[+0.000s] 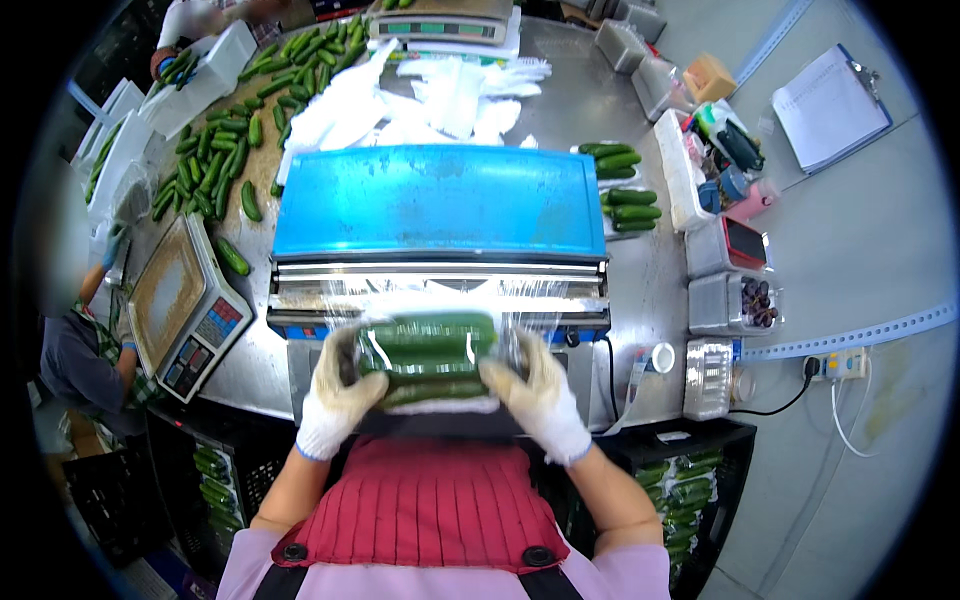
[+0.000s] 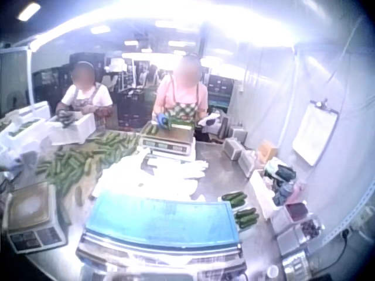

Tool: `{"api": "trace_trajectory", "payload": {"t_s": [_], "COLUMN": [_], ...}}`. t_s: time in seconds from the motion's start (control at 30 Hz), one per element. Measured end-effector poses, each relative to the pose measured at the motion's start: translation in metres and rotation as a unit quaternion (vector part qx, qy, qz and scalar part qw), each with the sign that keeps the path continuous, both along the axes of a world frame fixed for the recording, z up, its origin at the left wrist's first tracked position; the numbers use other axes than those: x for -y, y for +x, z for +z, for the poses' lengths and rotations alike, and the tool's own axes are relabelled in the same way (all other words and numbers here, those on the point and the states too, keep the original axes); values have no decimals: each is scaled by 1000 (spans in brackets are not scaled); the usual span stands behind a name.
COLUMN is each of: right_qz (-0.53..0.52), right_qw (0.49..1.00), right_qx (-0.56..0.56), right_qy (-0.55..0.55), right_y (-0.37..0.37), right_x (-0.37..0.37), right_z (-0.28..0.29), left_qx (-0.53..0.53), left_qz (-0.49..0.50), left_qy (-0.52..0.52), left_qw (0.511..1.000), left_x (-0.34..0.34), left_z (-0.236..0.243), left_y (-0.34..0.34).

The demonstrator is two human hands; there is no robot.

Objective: The person places cucumbers onto a tray, uses a wrapping machine to seal the tray with plastic film, puts the wrapped tray into a crate, and applies labels to the wrapped packages.

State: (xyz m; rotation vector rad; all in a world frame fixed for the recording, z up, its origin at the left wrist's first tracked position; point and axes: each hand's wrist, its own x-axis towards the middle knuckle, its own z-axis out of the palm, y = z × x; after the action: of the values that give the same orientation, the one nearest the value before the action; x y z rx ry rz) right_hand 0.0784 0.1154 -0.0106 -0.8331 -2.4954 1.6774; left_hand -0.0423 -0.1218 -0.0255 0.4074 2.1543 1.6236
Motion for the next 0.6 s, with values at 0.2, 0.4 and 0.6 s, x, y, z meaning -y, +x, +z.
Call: {"api": "trace_trajectory", "payload": {"t_s": [0.2,0.4,0.6], "right_qz": [14,-69,127], "right_qw": [988,846,749], "right_qx": [-10,-63,68], "right_qy": [-155,-524,-647], "right_y": [66,51,4], "right_x": [39,28,17], "right_z": [-36,-63,-94], "left_qx": [327,412,335], "left_qz": [121,64,-62], "left_qy": [172,275,294], "left_qw": [922,867,893], "left_x": [37,23,24], "left_z": [-100,-76,-65], "left_y": [55,48,50]}}
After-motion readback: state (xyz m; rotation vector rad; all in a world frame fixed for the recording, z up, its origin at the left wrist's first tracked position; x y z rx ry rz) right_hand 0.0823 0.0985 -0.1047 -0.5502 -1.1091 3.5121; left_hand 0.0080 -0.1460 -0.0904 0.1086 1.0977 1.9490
